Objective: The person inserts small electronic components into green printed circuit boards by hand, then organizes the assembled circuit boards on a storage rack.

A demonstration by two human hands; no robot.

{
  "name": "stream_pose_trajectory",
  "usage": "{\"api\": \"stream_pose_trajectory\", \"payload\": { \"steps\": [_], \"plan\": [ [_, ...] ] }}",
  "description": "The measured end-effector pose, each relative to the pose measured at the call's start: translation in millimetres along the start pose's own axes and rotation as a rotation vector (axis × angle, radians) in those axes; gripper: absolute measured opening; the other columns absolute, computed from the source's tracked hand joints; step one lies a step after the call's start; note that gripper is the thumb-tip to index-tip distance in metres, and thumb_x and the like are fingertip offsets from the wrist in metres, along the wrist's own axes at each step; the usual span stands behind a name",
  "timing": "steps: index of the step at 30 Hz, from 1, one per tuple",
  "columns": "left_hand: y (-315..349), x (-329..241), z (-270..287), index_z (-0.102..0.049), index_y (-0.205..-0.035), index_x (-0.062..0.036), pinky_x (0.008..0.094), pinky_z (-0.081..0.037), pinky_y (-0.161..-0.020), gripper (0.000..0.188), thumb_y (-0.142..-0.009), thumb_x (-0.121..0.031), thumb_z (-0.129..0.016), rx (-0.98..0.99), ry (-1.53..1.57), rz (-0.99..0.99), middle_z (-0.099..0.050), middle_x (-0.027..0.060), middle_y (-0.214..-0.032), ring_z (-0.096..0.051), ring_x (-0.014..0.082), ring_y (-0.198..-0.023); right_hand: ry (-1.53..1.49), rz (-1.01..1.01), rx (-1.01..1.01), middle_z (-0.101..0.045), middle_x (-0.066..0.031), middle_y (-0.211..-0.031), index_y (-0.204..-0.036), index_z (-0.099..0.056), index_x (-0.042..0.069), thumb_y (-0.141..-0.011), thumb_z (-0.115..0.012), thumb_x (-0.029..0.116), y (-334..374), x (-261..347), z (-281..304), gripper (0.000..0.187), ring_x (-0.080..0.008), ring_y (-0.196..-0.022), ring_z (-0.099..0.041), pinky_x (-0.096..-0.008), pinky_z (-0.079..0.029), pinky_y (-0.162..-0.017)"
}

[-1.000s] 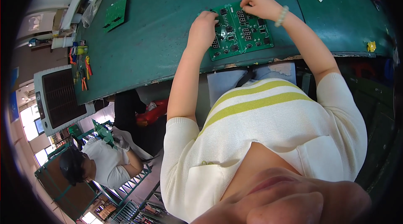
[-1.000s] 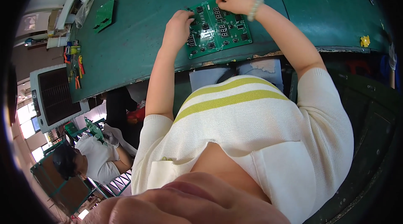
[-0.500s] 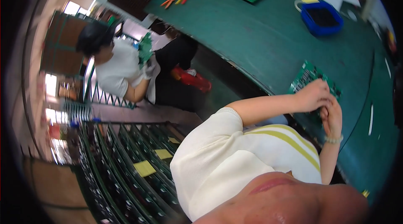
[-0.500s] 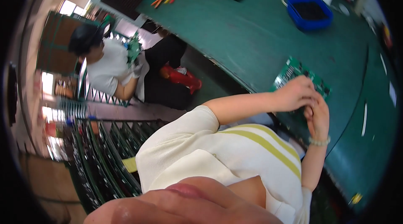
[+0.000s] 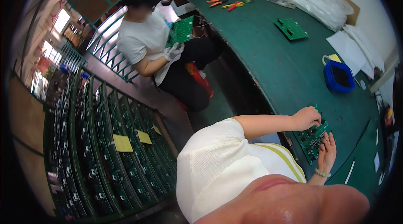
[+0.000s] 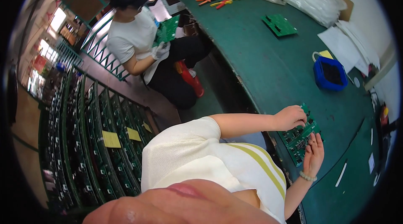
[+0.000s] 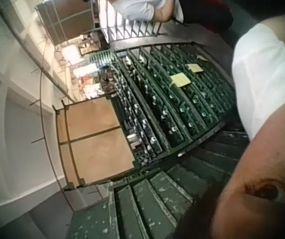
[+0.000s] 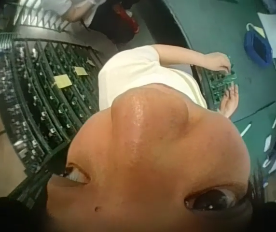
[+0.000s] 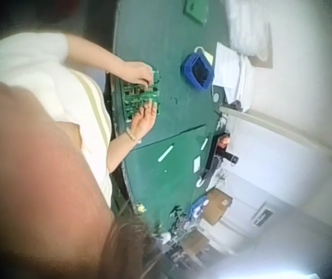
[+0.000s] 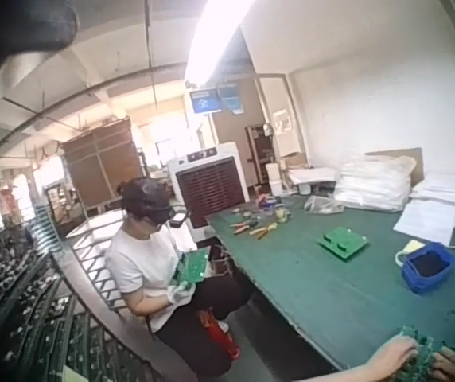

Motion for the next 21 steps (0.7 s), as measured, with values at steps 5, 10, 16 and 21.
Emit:
{"api": "stream_pose_trajectory", "payload": {
  "steps": [5,10,16,21],
  "plan": [
    [19.4,32.0,-0.8,-0.06,-0.07,-0.0066,0.0379,-0.046,-0.068,0.011,-0.067,-0.015,-0.066,0.105,-0.315,-0.021,-0.057,0.0084,-0.073,-0.055,0.0277,-0.074,-0.13,-0.077,0.076,-0.057,-0.0039,-0.087,-0.114,-0.051,0.0,-0.093,-0.048,0.015,1.9,-5.1,16.8,0.026,-0.0036,-0.055,-0.036,-0.0161,-0.031,-0.046],
    [28.3,52.1,-15.7,-0.064,-0.069,-0.0083,0.0392,-0.049,-0.061,0.007,-0.067,-0.014,-0.061,0.219,-0.338,0.012,-0.06,0.0079,-0.072,-0.06,0.0281,-0.075,0.005,-0.057,0.053,-0.056,-0.001,-0.085,-0.117,-0.05,0.0,-0.092,-0.05,0.016,5.8,-12.4,22.8,0.029,-0.0029,-0.053,-0.034,-0.0154,-0.029,-0.044],
    [37.9,38.3,-4.1,-0.064,-0.069,-0.0076,0.0409,-0.049,-0.063,0.007,-0.066,-0.011,-0.058,0.199,-0.38,-0.05,-0.061,0.0108,-0.074,-0.06,0.0303,-0.075,0.393,0.087,-0.009,-0.06,-0.0029,-0.097,-0.12,-0.049,-0.001,-0.091,-0.051,0.013,19.8,-5.4,23.1,0.033,-0.0004,-0.052,-0.033,-0.0148,-0.028,-0.043],
    [36.4,44.4,-0.6,-0.064,-0.066,-0.0096,0.0439,-0.047,-0.061,0.006,-0.062,-0.012,-0.06,0.068,-0.142,-0.025,-0.06,0.0156,-0.07,-0.058,0.0332,-0.07,0.511,0.076,-0.129,-0.062,-0.0027,-0.097,-0.116,-0.052,0.0,-0.087,-0.055,0.009,31.3,1.6,18.8,0.031,0.0014,-0.052,-0.032,-0.0132,-0.026,-0.044]
  ]
}}
Point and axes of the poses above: each hand's wrist, its own y-axis away from the middle knuckle, its own z-axis out of the back of the hand, x = y × z, the point moved 4 cm from there along -y, towards the middle knuckle
